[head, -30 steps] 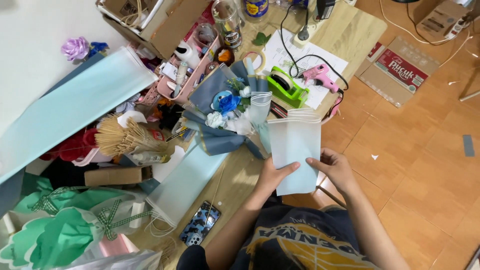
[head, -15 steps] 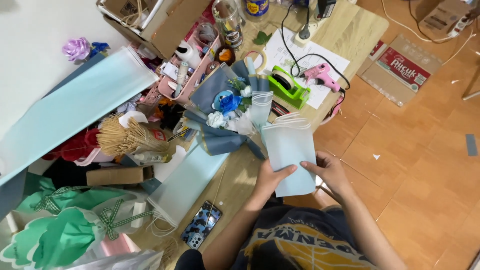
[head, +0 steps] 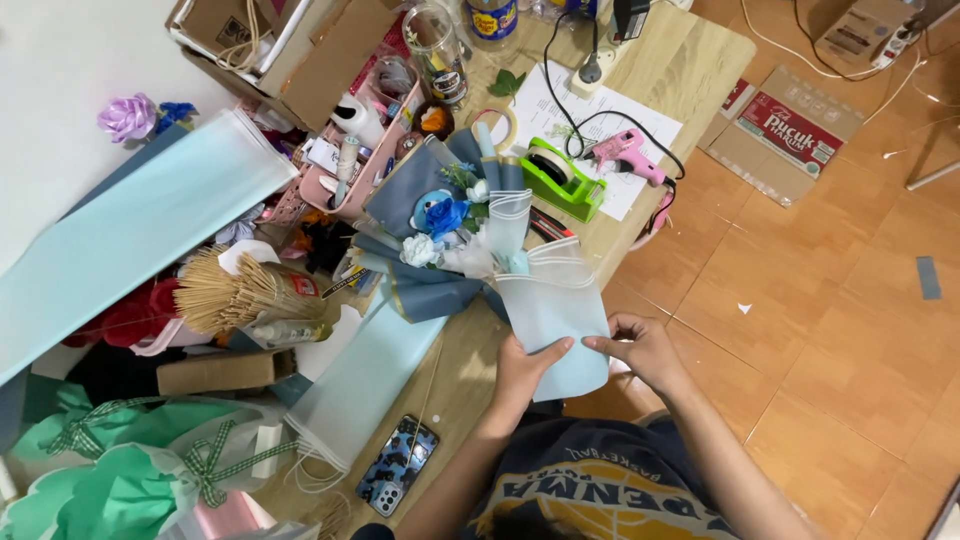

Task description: The person folds a sheet of light blue wrapping paper and places it around a bouquet containing a blue teddy bear and artificial flowers. They repeat this process with additional sheets, arranging them around the bouquet to create a decorative wrap.

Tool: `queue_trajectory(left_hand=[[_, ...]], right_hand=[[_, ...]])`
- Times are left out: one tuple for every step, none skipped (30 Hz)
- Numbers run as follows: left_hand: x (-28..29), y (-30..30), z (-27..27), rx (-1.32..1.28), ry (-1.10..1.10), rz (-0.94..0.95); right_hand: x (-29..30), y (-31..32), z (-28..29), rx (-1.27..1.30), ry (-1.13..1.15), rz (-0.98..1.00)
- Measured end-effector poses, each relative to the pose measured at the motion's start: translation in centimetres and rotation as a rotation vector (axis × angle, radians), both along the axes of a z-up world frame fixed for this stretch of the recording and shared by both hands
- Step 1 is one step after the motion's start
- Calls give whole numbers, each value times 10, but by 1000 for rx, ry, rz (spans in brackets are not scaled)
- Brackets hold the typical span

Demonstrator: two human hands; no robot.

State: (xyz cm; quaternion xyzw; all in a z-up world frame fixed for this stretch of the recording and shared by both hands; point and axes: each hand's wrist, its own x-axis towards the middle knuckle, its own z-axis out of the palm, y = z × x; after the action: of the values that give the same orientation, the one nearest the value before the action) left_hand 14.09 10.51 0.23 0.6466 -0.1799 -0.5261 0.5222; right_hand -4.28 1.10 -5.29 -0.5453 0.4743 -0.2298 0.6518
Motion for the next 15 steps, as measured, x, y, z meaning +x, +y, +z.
queue_trajectory(left_hand=[[-1,0,-3,1,1,0],[-1,0,-6,-5,-17,0],[-2,2,-9,-7,-35,0],[0,3,-13,-3,-34,1],[3,2,-17,5,-65,-37],[6,1,-20,14,-96,-76],[5,2,-20,11,-96,-73],[5,3,-20,2,-78,-85],[4,7,-20,-2,-59,-96],[5,7,-12,1,-59,-92],[6,7,-4,3,-13,-108],[6,8,4,5,32,-124],[8,7,6,4,30,-120],[10,6,9,10,23,-113],[9,7,12,23,21,-107]], right_hand=[[1,0,14,1,1,0],[1,1,29,12,9,22],[2,3,43,25,18,45],[4,4,50,29,19,46],[7,3,58,35,8,41],[10,2,66,40,-3,36],[7,0,57,37,-2,39],[4,-2,48,25,13,38],[0,-1,38,18,29,38],[-1,-2,34,21,30,42],[-2,-3,30,1,44,40],[-3,-3,25,-19,57,39],[-2,-4,26,-20,55,44],[0,-5,27,-22,67,51],[-1,-2,29,-19,84,57]])
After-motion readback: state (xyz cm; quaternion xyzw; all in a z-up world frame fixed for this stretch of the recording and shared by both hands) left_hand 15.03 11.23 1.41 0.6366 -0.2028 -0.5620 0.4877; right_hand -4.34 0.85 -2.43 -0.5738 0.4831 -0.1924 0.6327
